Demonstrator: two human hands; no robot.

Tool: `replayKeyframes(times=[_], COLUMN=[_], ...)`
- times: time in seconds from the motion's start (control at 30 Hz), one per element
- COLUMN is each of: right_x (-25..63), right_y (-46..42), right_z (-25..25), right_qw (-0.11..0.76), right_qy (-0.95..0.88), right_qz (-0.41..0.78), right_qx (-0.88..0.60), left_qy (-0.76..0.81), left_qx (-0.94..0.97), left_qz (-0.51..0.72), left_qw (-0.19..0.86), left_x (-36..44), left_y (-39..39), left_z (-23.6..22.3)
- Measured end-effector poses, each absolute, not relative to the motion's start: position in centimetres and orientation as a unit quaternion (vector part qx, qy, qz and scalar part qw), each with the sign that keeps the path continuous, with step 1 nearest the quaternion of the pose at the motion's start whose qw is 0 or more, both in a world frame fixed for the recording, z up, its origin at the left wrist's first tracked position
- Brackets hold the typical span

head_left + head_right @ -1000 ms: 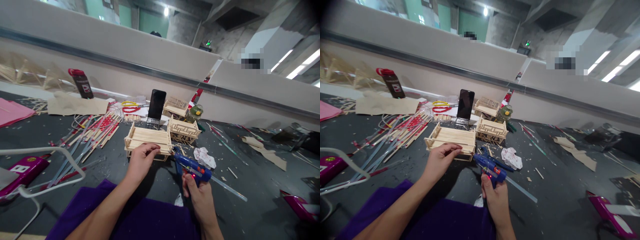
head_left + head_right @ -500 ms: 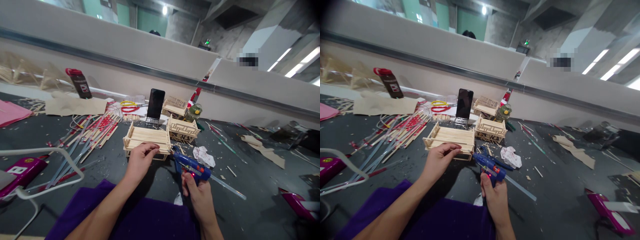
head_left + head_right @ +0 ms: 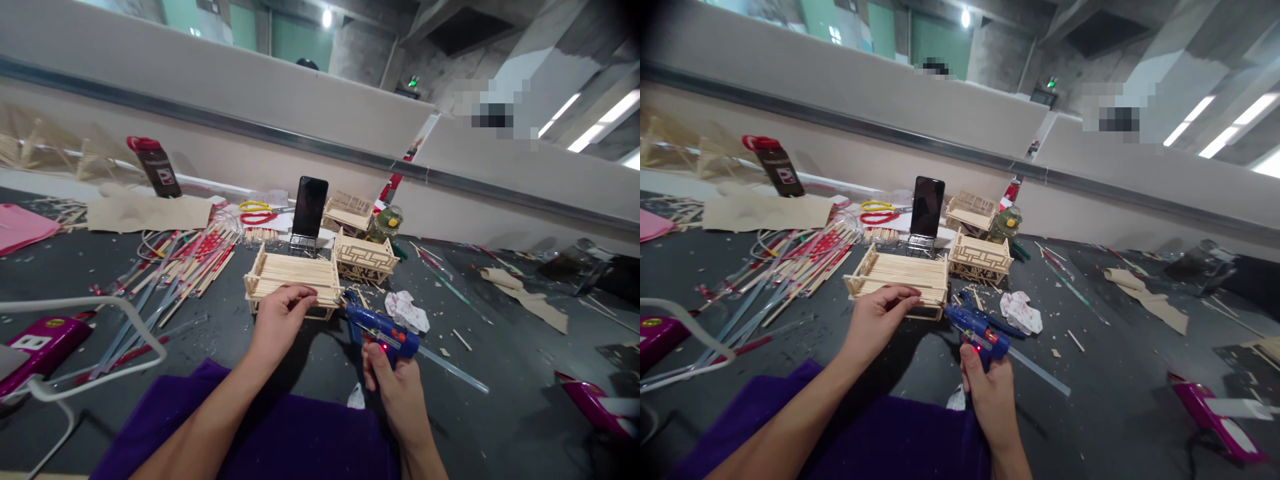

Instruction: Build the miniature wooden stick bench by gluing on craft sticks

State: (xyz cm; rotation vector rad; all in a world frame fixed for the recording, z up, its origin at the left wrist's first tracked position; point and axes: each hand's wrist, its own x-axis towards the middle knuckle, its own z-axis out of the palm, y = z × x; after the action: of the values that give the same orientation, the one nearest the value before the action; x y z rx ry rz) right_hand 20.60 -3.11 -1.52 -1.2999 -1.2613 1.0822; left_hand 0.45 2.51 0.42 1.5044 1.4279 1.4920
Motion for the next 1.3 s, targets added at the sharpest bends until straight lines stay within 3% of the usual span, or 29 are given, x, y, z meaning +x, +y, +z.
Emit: replayKeyframes(times=[0.33, 0.63, 0.97, 1.3], right_x=[20.6, 23.5, 26.4, 28.1], right_y=[-2.8, -1.5, 0.5, 0.5], right_z=[-1.4, -0.8, -1.0, -2.9], right_qw=[0.509, 0.674, 0.658, 0.663], right_qy=[-0.483, -0.236, -0.073, -0.133], right_qz=[0.459, 0.495, 0.550, 0.522], right_qx=[-0.544, -0.494, -0.509, -0.520], left_qy=[0.530, 0.537, 0.537, 0.537], left_qx=[0.561, 0.590, 0.618, 0.623], left_qz=[0.561, 0.553, 0.531, 0.529], left_qw=[0.300, 0.242, 0.217, 0.208], left_x=[0.5, 0.7, 1.0, 0.9], left_y=[2.6, 2.5, 2.6, 2.6], left_z=[0.4, -0.1, -0.4, -0.5])
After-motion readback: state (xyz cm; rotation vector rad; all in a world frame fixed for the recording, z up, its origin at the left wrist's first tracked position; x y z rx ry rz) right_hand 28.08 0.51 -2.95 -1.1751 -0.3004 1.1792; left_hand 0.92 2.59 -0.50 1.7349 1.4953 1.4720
